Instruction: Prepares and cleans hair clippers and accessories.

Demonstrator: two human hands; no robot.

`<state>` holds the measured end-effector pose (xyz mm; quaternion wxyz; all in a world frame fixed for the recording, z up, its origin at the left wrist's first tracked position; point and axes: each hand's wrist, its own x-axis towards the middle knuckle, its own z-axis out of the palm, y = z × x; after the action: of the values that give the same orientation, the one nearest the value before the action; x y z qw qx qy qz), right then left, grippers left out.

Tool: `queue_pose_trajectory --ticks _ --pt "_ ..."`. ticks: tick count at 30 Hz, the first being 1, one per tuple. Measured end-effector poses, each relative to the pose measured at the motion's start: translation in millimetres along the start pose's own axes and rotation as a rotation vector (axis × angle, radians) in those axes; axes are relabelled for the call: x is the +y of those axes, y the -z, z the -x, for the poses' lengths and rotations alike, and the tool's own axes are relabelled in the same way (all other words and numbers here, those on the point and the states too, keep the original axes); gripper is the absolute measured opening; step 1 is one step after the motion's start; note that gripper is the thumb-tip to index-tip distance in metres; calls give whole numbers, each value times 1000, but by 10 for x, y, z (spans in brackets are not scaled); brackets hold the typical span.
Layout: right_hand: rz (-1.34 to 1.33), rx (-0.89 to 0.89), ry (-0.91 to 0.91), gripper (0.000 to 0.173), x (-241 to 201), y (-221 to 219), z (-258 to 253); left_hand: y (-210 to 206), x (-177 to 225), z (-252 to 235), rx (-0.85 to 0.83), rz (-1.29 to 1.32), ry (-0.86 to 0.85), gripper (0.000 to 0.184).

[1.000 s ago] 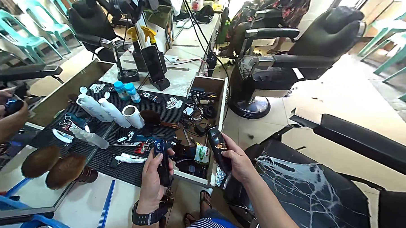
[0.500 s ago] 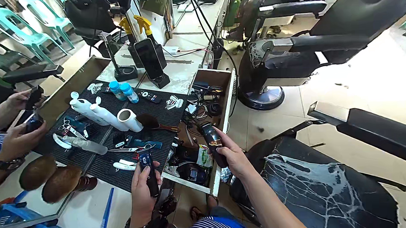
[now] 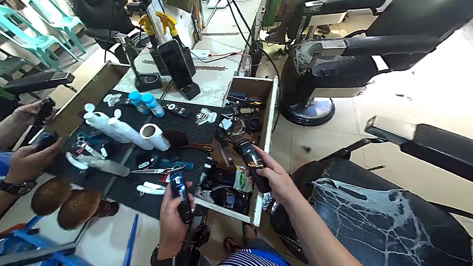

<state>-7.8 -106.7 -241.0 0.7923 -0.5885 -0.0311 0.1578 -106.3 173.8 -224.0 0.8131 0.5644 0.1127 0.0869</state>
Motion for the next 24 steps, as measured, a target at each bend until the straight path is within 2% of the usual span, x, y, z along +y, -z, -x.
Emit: queue_pose_trajectory --ticks 3,5,11,16,19,24 --pt "28 -15 31 67 69 -34 -18 86 6 9 -88 -15 -17 68" --pt "23 -17 34 69 89 -59 -27 107 -1 6 -126 -32 -22 71" --pt "17 -10 27 70 97 -96 -15 63 21 27 -109 -69 -5 60" --pt "6 -9 30 70 120 -70 -20 30 46 31 -93 11 -6 52" --pt "-8 -7 36 70 132 -68 -16 25 100 37 -115 114 49 58" --pt "-17 -2 37 71 126 -71 -11 56 160 69 -156 369 144 54"
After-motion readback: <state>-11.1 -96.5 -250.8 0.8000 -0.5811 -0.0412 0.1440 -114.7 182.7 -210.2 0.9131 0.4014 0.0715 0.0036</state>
